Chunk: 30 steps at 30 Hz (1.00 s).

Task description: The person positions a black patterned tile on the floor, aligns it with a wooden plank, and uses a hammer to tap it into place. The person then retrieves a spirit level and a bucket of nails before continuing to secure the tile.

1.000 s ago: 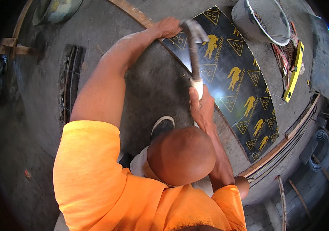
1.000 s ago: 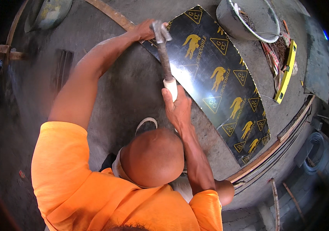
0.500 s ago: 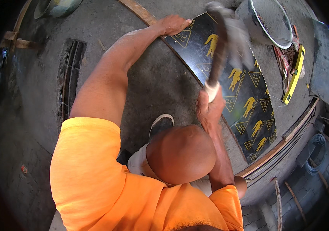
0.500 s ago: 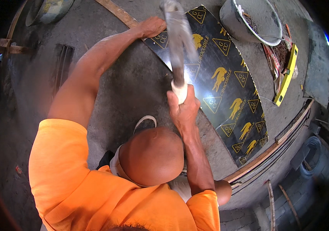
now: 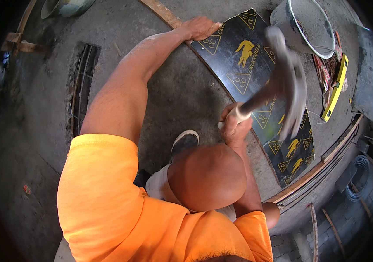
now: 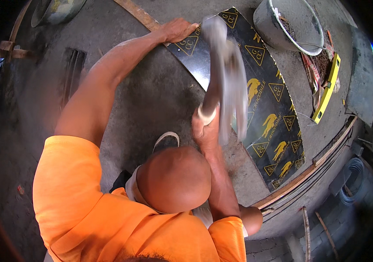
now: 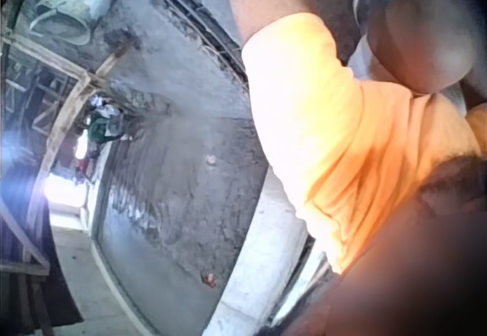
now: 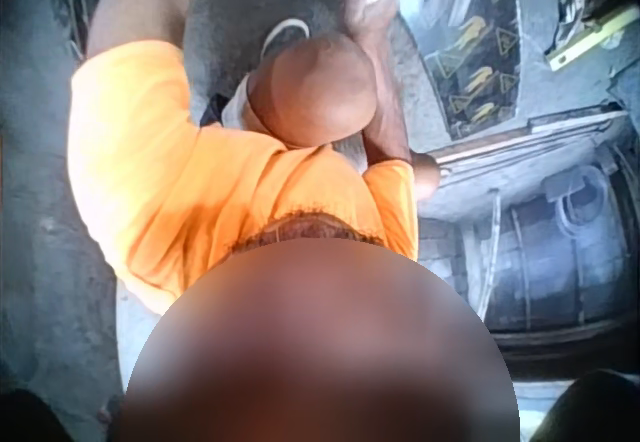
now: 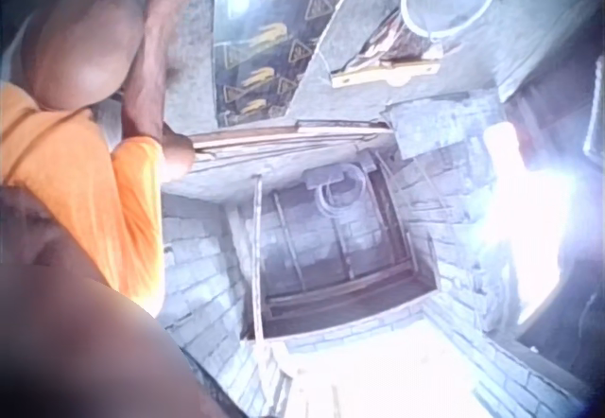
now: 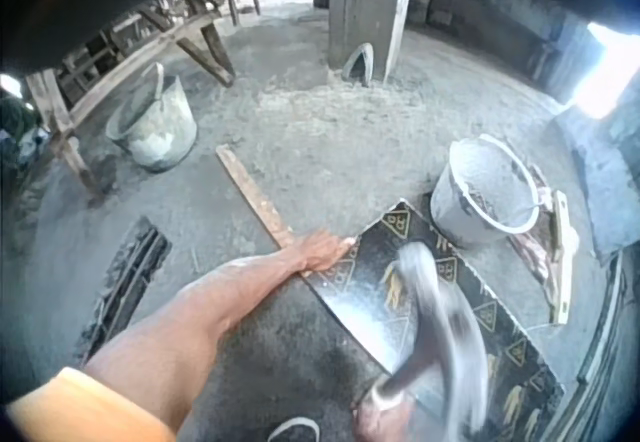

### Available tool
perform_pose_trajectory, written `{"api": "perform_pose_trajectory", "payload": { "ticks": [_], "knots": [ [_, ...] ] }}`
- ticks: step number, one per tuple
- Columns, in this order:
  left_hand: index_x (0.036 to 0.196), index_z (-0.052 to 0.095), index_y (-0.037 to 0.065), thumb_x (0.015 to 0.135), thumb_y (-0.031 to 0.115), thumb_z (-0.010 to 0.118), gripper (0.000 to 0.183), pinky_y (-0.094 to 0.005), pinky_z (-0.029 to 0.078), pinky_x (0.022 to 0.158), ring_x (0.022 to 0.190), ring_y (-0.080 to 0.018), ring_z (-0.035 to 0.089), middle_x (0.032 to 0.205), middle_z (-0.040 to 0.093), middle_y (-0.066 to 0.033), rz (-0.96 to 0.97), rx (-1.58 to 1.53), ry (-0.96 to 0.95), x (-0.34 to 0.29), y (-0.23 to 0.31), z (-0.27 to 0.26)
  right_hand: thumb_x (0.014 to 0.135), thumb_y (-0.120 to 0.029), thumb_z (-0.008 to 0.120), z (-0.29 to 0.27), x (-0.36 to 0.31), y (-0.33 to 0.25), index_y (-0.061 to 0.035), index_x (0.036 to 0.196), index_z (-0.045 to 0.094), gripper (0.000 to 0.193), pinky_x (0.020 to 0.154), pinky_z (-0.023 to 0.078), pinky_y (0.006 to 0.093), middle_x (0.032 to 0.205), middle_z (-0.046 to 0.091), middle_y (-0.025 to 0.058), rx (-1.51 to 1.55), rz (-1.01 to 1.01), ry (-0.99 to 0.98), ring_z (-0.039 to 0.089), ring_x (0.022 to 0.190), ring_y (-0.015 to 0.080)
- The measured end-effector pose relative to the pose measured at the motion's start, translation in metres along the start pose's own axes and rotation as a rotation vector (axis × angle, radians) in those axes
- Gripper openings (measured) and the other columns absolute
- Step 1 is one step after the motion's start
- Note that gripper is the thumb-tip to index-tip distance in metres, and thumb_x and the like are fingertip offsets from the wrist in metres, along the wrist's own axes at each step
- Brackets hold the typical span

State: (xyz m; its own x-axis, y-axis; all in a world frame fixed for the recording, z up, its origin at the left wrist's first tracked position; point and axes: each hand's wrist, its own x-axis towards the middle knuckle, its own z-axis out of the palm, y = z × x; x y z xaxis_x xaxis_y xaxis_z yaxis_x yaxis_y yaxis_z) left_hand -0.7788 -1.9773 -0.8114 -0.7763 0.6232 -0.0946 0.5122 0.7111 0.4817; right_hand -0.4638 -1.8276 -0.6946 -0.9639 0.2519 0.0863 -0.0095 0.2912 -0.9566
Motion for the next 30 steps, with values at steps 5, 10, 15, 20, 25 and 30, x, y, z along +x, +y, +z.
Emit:
{"api": "perform_pose_trajectory", "payload": {
  "ticks": [5, 10, 15, 20, 25, 30],
  "knots": [
    [0.102, 0.073, 0.001, 0.107, 0.050, 0.033, 0.064, -0.0569, 0.051, 0.092, 0.100, -0.0496, 0.065, 0.104, 0.070, -0.0284, 0.038, 0.108, -0.068, 0.004, -0.009, 0.004, 0.100, -0.046, 0.059, 0.005, 0.012, 0.000, 0.0055, 0.104, 0.063, 0.052, 0.072, 0.053, 0.0515, 0.084, 0.068, 0.0286, -0.535, 0.374, -0.359, 0.068, 0.086, 0.0497],
    [0.098, 0.073, 0.001, 0.108, 0.047, 0.033, 0.062, -0.0572, 0.051, 0.090, 0.098, -0.0497, 0.065, 0.101, 0.071, -0.0272, 0.127, 0.010, 0.106, -0.004, -0.008, 0.008, 0.101, -0.039, 0.060, 0.002, -0.004, -0.002, 0.0018, 0.107, 0.062, 0.041, 0.069, 0.053, 0.0488, 0.084, 0.068, 0.0265, -0.177, 0.196, -0.170, 0.068, 0.081, 0.0478],
    [0.132, 0.059, 0.013, 0.108, 0.045, 0.036, 0.046, -0.0527, 0.050, 0.094, 0.104, -0.0448, 0.063, 0.120, 0.068, -0.0189, 0.066, 0.236, -0.189, 0.000, 0.000, -0.003, 0.100, -0.046, 0.058, 0.006, 0.007, 0.006, 0.0055, 0.104, 0.061, 0.051, 0.075, 0.052, 0.0548, 0.084, 0.067, 0.0315, -0.562, 0.413, -0.362, 0.066, 0.085, 0.0521],
    [0.101, 0.071, 0.002, 0.108, 0.047, 0.032, 0.060, -0.0548, 0.049, 0.090, 0.094, -0.0503, 0.064, 0.101, 0.069, -0.0285, 0.040, -0.040, -0.005, -0.004, 0.002, -0.011, 0.100, -0.046, 0.059, 0.002, 0.008, -0.011, 0.0078, 0.103, 0.061, 0.054, 0.075, 0.051, 0.0555, 0.085, 0.065, 0.0358, -0.319, 0.329, -0.230, 0.065, 0.088, 0.0533],
    [0.091, 0.071, -0.004, 0.108, 0.051, 0.031, 0.070, -0.0555, 0.048, 0.089, 0.096, -0.0508, 0.063, 0.093, 0.068, -0.0305, 0.040, 0.026, -0.008, -0.005, 0.004, 0.000, 0.100, -0.048, 0.059, 0.003, 0.017, -0.018, 0.0075, 0.106, 0.060, 0.056, 0.072, 0.052, 0.0544, 0.084, 0.066, 0.0342, -0.509, 0.428, -0.310, 0.067, 0.084, 0.0520],
    [0.091, 0.071, -0.004, 0.108, 0.053, 0.031, 0.071, -0.0554, 0.047, 0.090, 0.096, -0.0499, 0.063, 0.093, 0.067, -0.0308, 0.173, -0.015, 0.091, -0.006, 0.004, -0.003, 0.100, -0.049, 0.059, 0.004, 0.014, -0.018, 0.0089, 0.099, 0.062, 0.058, 0.073, 0.052, 0.0551, 0.083, 0.067, 0.0352, -0.280, 0.401, -0.251, 0.067, 0.083, 0.0529]
  ]
}}
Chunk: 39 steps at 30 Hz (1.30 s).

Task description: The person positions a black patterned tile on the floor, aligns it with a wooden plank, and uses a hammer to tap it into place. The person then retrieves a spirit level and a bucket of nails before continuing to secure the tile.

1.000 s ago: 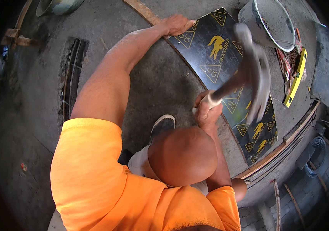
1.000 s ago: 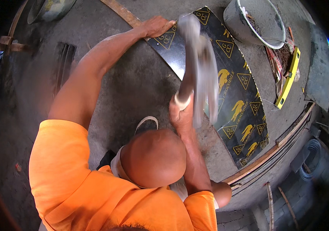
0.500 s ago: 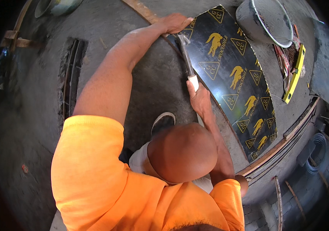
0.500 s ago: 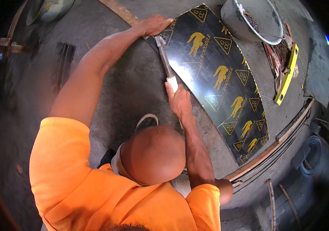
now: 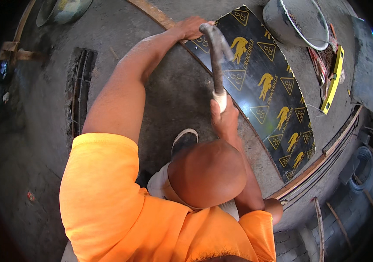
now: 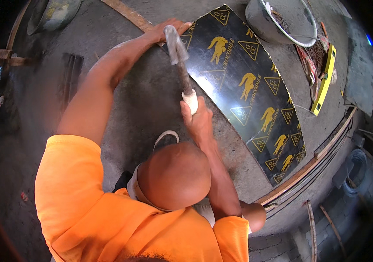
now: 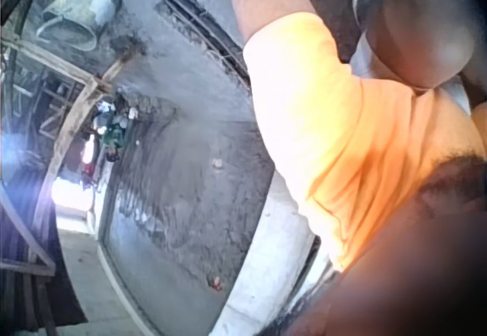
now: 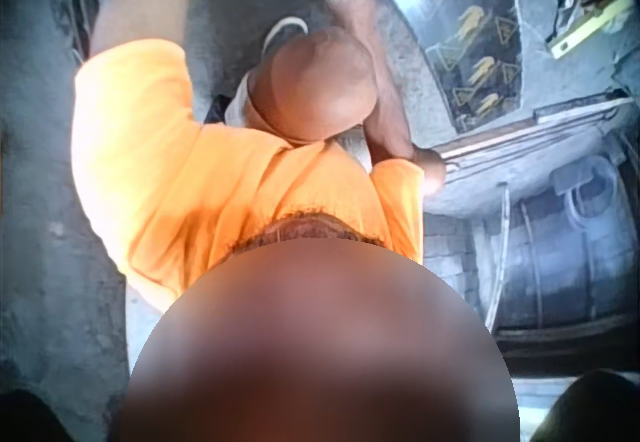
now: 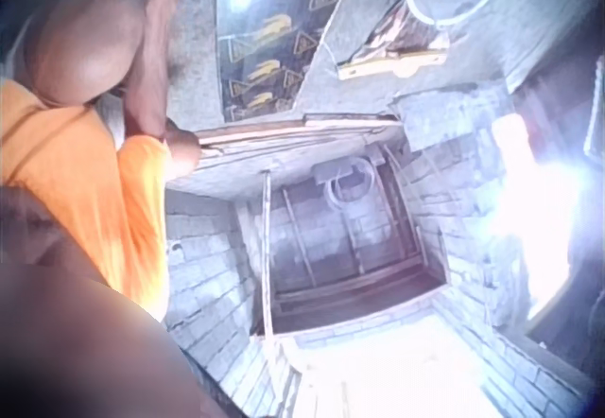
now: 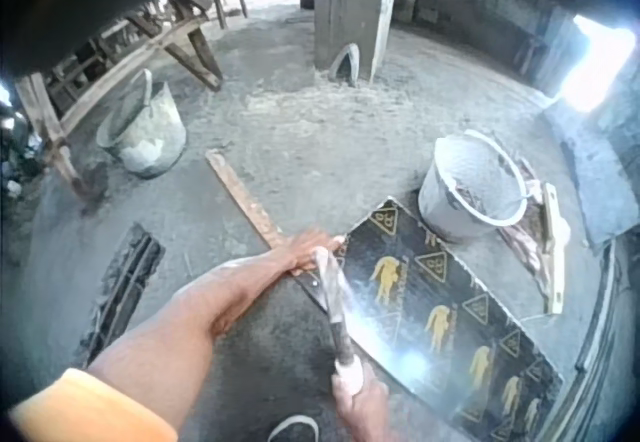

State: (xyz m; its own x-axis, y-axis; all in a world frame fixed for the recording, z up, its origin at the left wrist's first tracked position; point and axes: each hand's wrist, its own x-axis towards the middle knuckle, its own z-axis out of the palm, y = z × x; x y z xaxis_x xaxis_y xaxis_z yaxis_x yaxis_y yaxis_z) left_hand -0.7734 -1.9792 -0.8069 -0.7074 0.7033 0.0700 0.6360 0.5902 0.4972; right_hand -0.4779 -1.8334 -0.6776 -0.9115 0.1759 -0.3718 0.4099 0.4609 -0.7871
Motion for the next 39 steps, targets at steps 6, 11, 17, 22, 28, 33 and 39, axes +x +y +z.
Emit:
{"api": "perform_pose_trajectory", "payload": {
  "ticks": [6, 11, 17, 22, 28, 33, 39],
  "knots": [
    [0.105, 0.069, -0.002, 0.108, 0.050, 0.031, 0.065, -0.0548, 0.047, 0.092, 0.103, -0.0490, 0.061, 0.109, 0.066, -0.0309, -0.163, 0.027, -0.191, 0.006, -0.006, -0.002, 0.099, -0.054, 0.056, 0.003, 0.012, 0.005, 0.0121, 0.108, 0.062, 0.067, 0.080, 0.052, 0.0588, 0.090, 0.066, 0.0392, -0.237, 0.167, -0.163, 0.065, 0.090, 0.0563],
    [0.110, 0.064, 0.003, 0.105, 0.029, 0.036, 0.038, -0.0566, 0.049, 0.091, 0.108, -0.0502, 0.062, 0.109, 0.068, -0.0297, -0.190, 0.090, -0.169, 0.018, -0.008, 0.001, 0.099, -0.056, 0.055, -0.013, 0.001, 0.012, 0.0099, 0.108, 0.066, 0.067, 0.088, 0.050, 0.0572, 0.100, 0.066, 0.0388, -0.142, 0.256, -0.177, 0.064, 0.101, 0.0549],
    [0.136, 0.050, -0.002, 0.110, 0.034, 0.036, 0.047, -0.0447, 0.039, 0.108, 0.126, -0.0330, 0.053, 0.136, 0.057, -0.0185, -0.328, -0.405, 0.539, -0.023, 0.089, 0.016, 0.088, -0.035, 0.071, -0.030, -0.090, 0.057, 0.0030, 0.108, 0.068, 0.044, 0.082, 0.052, 0.0500, 0.097, 0.070, 0.0317, 0.344, 0.273, 0.091, 0.069, 0.097, 0.0455],
    [0.147, 0.040, 0.006, 0.103, 0.067, 0.027, 0.077, -0.0498, 0.048, 0.102, 0.125, -0.0329, 0.057, 0.144, 0.054, -0.0208, -0.543, -1.721, -0.366, -0.153, 0.244, 0.075, 0.085, -0.020, 0.071, -0.005, -0.114, 0.072, -0.0008, 0.098, 0.068, 0.024, 0.060, 0.053, 0.0360, 0.083, 0.071, 0.0136, 0.798, 0.381, 0.172, 0.068, 0.068, 0.0196],
    [0.141, 0.047, 0.007, 0.104, 0.065, 0.031, 0.070, -0.0461, 0.055, 0.093, 0.114, -0.0326, 0.064, 0.136, 0.060, -0.0210, -0.760, -1.823, -0.558, -0.191, 0.300, 0.076, 0.085, -0.016, 0.069, 0.008, -0.105, 0.082, 0.0021, 0.094, 0.067, 0.021, 0.053, 0.051, 0.0326, 0.074, 0.067, 0.0075, 0.714, 0.194, 0.369, 0.062, 0.061, 0.0124],
    [0.134, 0.054, 0.011, 0.104, 0.066, 0.034, 0.065, -0.0394, 0.053, 0.081, 0.098, -0.0232, 0.064, 0.116, 0.065, -0.0107, -0.793, -1.731, -0.683, -0.202, 0.287, 0.074, 0.086, -0.022, 0.070, 0.022, -0.111, 0.094, 0.0009, 0.099, 0.070, 0.026, 0.060, 0.053, 0.0355, 0.072, 0.070, 0.0105, 0.916, 0.319, 0.327, 0.067, 0.066, 0.0182],
    [0.124, 0.061, 0.009, 0.103, 0.056, 0.049, 0.053, -0.0323, 0.049, 0.074, 0.087, -0.0151, 0.062, 0.101, 0.067, -0.0037, -0.496, -1.854, -0.484, -0.225, 0.286, 0.079, 0.089, -0.020, 0.069, 0.019, -0.112, 0.093, 0.0015, 0.094, 0.069, 0.023, 0.053, 0.050, 0.0314, 0.077, 0.070, 0.0100, 0.984, 0.402, 0.435, 0.063, 0.059, 0.0129]
  ]
}}
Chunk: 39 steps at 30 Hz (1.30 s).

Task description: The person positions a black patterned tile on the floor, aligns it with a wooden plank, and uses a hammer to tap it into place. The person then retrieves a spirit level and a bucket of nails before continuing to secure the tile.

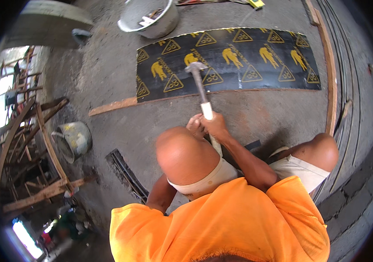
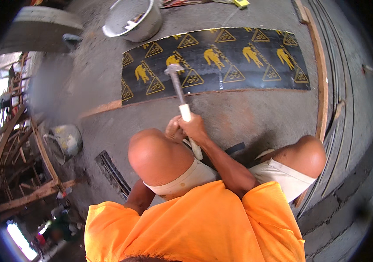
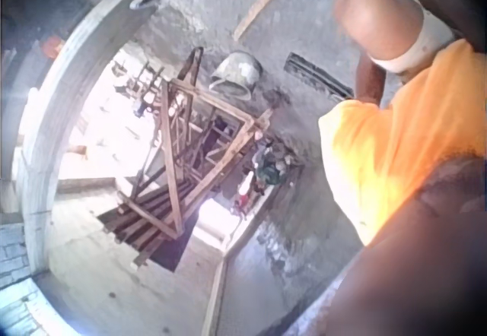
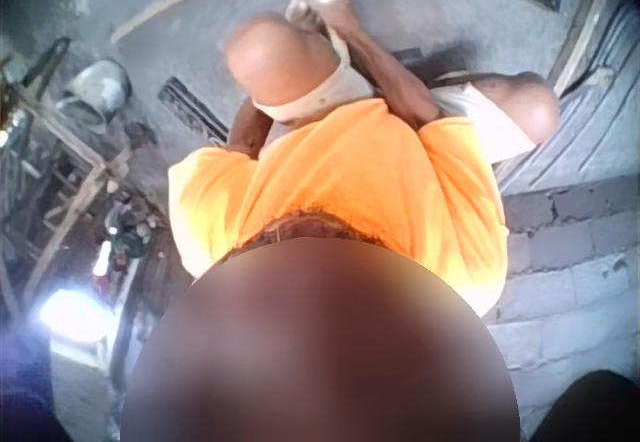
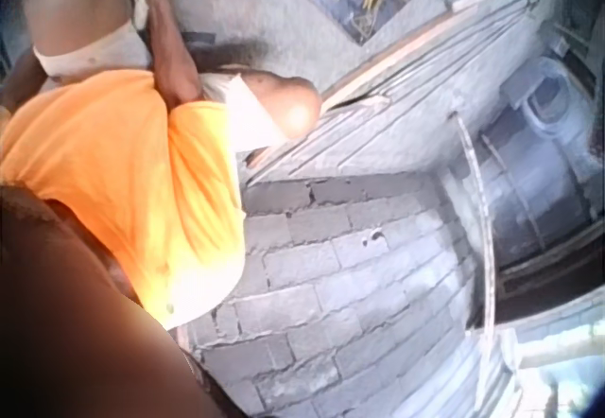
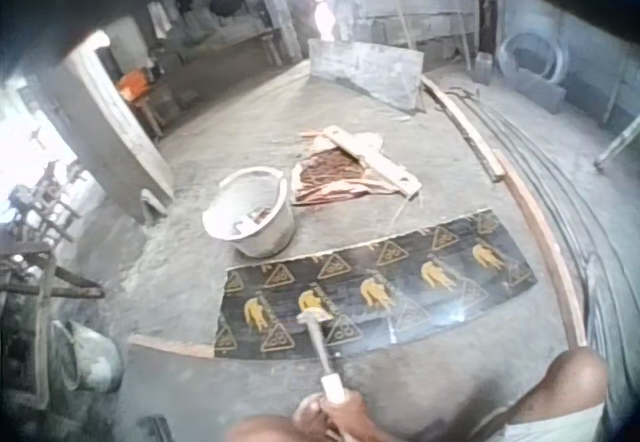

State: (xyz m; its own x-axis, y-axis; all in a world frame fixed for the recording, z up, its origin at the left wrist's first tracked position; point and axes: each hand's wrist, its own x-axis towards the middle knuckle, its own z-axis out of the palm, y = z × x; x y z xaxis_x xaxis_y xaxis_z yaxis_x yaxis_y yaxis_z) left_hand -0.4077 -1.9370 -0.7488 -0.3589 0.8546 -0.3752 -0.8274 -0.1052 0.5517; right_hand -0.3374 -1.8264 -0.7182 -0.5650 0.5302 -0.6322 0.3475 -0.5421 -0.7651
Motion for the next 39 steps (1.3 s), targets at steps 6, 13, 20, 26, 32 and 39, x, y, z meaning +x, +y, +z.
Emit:
{"api": "perform_pose_trajectory", "payload": {
  "ticks": [6, 13, 20, 26, 32, 39],
  "knots": [
    [0.119, 0.065, 0.008, 0.101, 0.046, 0.060, 0.043, -0.0336, 0.050, 0.081, 0.090, -0.0167, 0.063, 0.101, 0.068, -0.0039, 0.070, -0.041, 0.243, -0.011, 0.001, 0.021, 0.091, -0.020, 0.069, 0.004, 0.001, -0.009, -0.0008, 0.089, 0.066, 0.019, 0.045, 0.044, 0.0294, 0.070, 0.062, 0.0036, 0.153, 0.109, -0.040, 0.056, 0.052, 0.0109],
    [0.101, 0.071, 0.004, 0.096, 0.014, 0.067, 0.011, -0.0420, 0.051, 0.092, 0.102, -0.0309, 0.067, 0.102, 0.073, -0.0125, 0.546, 1.301, 0.704, 0.027, 0.071, -0.010, 0.090, -0.026, 0.074, -0.020, -0.009, -0.020, 0.0016, 0.087, 0.066, 0.029, 0.047, 0.046, 0.0335, 0.063, 0.060, 0.0051, -0.249, 0.039, -0.012, 0.058, 0.050, 0.0140],
    [0.099, 0.069, 0.004, 0.093, 0.011, 0.067, 0.010, -0.0443, 0.047, 0.097, 0.109, -0.0323, 0.059, 0.106, 0.069, -0.0118, 0.656, 1.462, 0.516, 0.078, 0.103, -0.050, 0.089, -0.033, 0.073, -0.034, -0.028, -0.026, 0.0054, 0.085, 0.068, 0.039, 0.056, 0.052, 0.0413, 0.071, 0.068, 0.0173, -0.493, 0.094, -0.081, 0.066, 0.058, 0.0251],
    [0.098, 0.069, 0.004, 0.093, 0.011, 0.067, 0.009, -0.0448, 0.047, 0.094, 0.106, -0.0327, 0.059, 0.103, 0.069, -0.0116, 0.800, 1.480, 0.529, 0.084, 0.093, -0.058, 0.089, -0.038, 0.072, -0.027, -0.033, -0.031, 0.0051, 0.100, 0.068, 0.045, 0.074, 0.054, 0.0471, 0.084, 0.071, 0.0245, -0.630, -0.042, -0.103, 0.071, 0.079, 0.0388],
    [0.097, 0.069, 0.004, 0.093, 0.010, 0.066, 0.008, -0.0454, 0.047, 0.093, 0.104, -0.0331, 0.060, 0.102, 0.069, -0.0121, 0.810, 1.473, 0.621, 0.088, 0.090, -0.055, 0.096, -0.036, 0.068, -0.026, -0.034, -0.035, 0.0002, 0.101, 0.063, 0.037, 0.048, 0.048, 0.0329, 0.068, 0.058, 0.0049, -0.567, -0.034, -0.148, 0.058, 0.053, 0.0147],
    [0.096, 0.068, 0.004, 0.092, 0.009, 0.066, 0.006, -0.0452, 0.047, 0.091, 0.101, -0.0342, 0.059, 0.100, 0.069, -0.0114, 0.881, 1.475, 0.610, 0.089, 0.090, -0.053, 0.097, -0.038, 0.067, -0.026, -0.032, -0.034, 0.0019, 0.100, 0.063, 0.040, 0.048, 0.048, 0.0335, 0.068, 0.060, 0.0057, -0.633, -0.037, -0.110, 0.058, 0.053, 0.0149]
  ]
}}
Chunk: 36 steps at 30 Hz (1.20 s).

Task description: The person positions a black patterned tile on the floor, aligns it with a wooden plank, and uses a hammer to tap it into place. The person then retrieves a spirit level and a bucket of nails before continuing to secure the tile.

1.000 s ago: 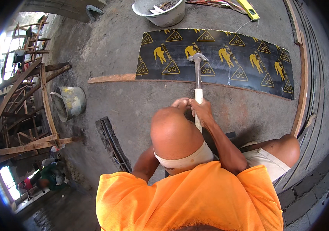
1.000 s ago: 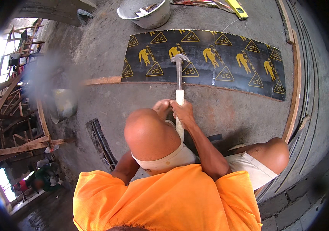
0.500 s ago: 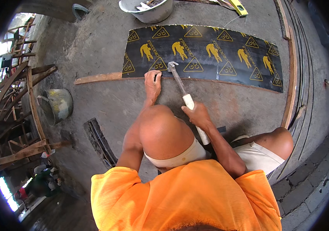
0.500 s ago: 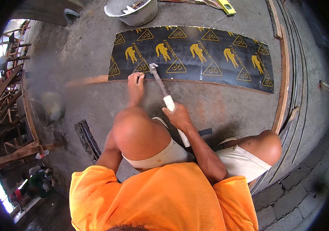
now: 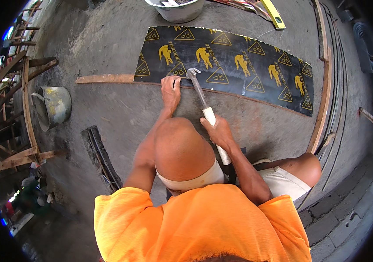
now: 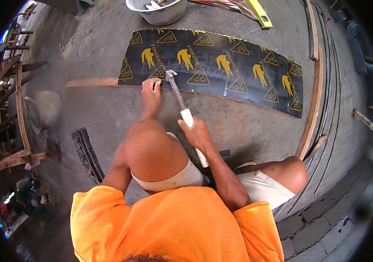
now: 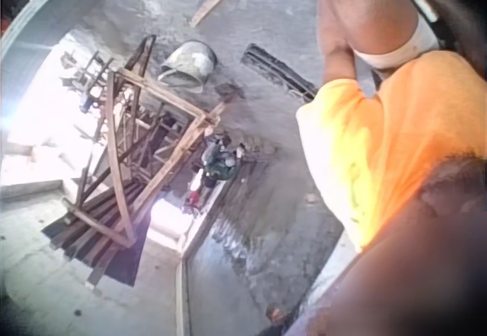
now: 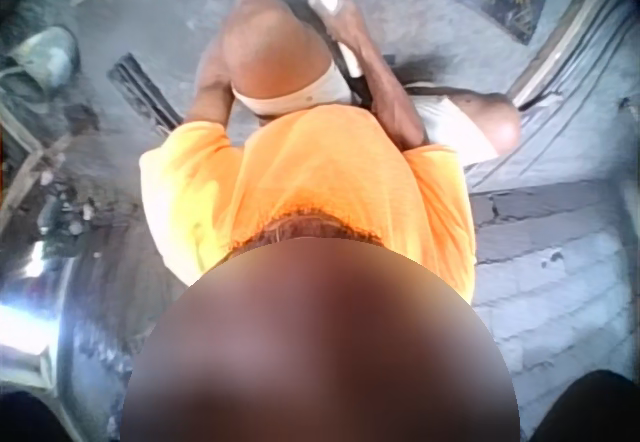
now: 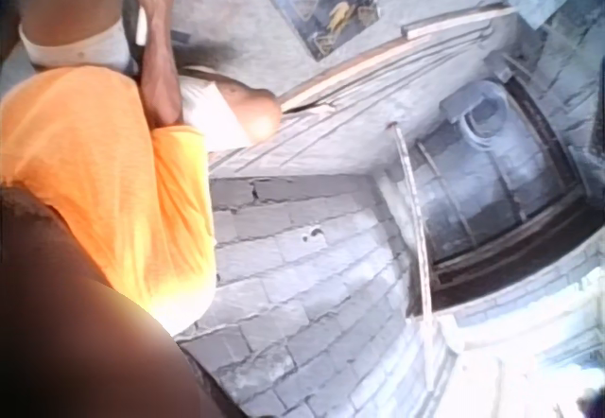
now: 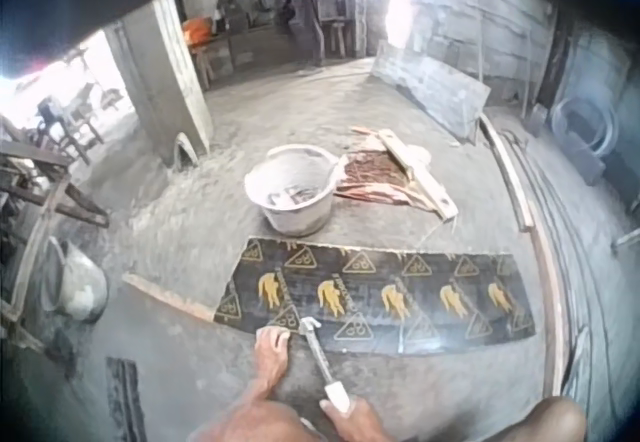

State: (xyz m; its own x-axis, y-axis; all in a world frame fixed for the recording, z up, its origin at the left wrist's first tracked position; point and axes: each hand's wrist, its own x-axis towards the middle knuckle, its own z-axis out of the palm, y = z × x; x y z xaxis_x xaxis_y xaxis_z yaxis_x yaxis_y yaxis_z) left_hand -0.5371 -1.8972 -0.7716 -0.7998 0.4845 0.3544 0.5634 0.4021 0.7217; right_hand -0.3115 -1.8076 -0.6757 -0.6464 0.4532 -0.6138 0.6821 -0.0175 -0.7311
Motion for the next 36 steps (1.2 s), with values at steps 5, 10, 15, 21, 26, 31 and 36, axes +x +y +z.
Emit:
{"api": "perform_pose_trajectory", "payload": {
  "ticks": [5, 10, 15, 21, 26, 31, 36],
  "knots": [
    [0.098, 0.067, 0.004, 0.091, 0.006, 0.066, 0.007, -0.0452, 0.046, 0.091, 0.101, -0.0347, 0.059, 0.100, 0.068, -0.0125, -0.013, 0.002, 0.011, 0.000, -0.001, 0.001, 0.095, -0.040, 0.067, 0.002, -0.001, -0.005, 0.0035, 0.104, 0.067, 0.045, 0.062, 0.051, 0.0395, 0.080, 0.066, 0.0141, -0.043, 0.008, -0.006, 0.064, 0.068, 0.0247],
    [0.098, 0.066, 0.004, 0.091, 0.006, 0.065, 0.007, -0.0456, 0.046, 0.092, 0.103, -0.0349, 0.059, 0.101, 0.067, -0.0135, -0.025, -0.013, 0.033, -0.001, -0.004, -0.002, 0.095, -0.041, 0.067, 0.002, -0.002, -0.010, 0.0038, 0.106, 0.068, 0.047, 0.068, 0.052, 0.0416, 0.082, 0.068, 0.0162, -0.102, 0.004, -0.002, 0.066, 0.074, 0.0270],
    [0.098, 0.067, 0.004, 0.091, 0.006, 0.065, 0.008, -0.0461, 0.046, 0.093, 0.104, -0.0349, 0.059, 0.101, 0.067, -0.0132, -0.025, -0.006, 0.034, -0.002, -0.008, -0.004, 0.093, -0.045, 0.067, 0.004, -0.003, -0.007, 0.0063, 0.108, 0.068, 0.054, 0.084, 0.053, 0.0472, 0.099, 0.072, 0.0288, -0.099, 0.031, -0.011, 0.070, 0.096, 0.0420],
    [0.100, 0.067, 0.005, 0.091, 0.006, 0.066, 0.009, -0.0460, 0.046, 0.093, 0.104, -0.0344, 0.059, 0.101, 0.067, -0.0126, -0.028, 0.030, 0.024, 0.000, -0.005, -0.004, 0.094, -0.046, 0.066, 0.009, 0.000, -0.010, 0.0062, 0.110, 0.067, 0.055, 0.085, 0.053, 0.0478, 0.101, 0.071, 0.0292, -0.096, 0.022, -0.043, 0.070, 0.097, 0.0428],
    [0.098, 0.069, 0.004, 0.089, 0.007, 0.070, 0.010, -0.0447, 0.048, 0.093, 0.104, -0.0332, 0.060, 0.100, 0.069, -0.0118, -0.044, 0.034, 0.055, -0.001, -0.001, -0.005, 0.098, -0.051, 0.059, 0.010, -0.005, -0.022, 0.0062, 0.110, 0.067, 0.059, 0.084, 0.053, 0.0489, 0.097, 0.070, 0.0304, -0.117, -0.052, 0.008, 0.070, 0.095, 0.0441],
    [0.097, 0.071, 0.002, 0.087, 0.006, 0.071, 0.011, -0.0434, 0.049, 0.092, 0.104, -0.0323, 0.062, 0.100, 0.070, -0.0117, -0.014, 0.011, 0.058, -0.003, -0.004, -0.007, 0.100, -0.054, 0.054, 0.010, -0.008, -0.033, 0.0068, 0.111, 0.066, 0.063, 0.083, 0.052, 0.0514, 0.097, 0.068, 0.0334, -0.042, -0.108, 0.007, 0.068, 0.096, 0.0480],
    [0.100, 0.070, 0.001, 0.085, 0.003, 0.071, 0.015, -0.0432, 0.050, 0.092, 0.104, -0.0342, 0.063, 0.103, 0.071, -0.0139, 0.019, 0.053, 0.058, -0.003, -0.005, -0.009, 0.101, -0.055, 0.052, 0.009, 0.001, -0.043, 0.0061, 0.112, 0.065, 0.063, 0.083, 0.051, 0.0524, 0.099, 0.068, 0.0349, -0.202, -0.079, -0.013, 0.066, 0.100, 0.0506]
  ]
}}
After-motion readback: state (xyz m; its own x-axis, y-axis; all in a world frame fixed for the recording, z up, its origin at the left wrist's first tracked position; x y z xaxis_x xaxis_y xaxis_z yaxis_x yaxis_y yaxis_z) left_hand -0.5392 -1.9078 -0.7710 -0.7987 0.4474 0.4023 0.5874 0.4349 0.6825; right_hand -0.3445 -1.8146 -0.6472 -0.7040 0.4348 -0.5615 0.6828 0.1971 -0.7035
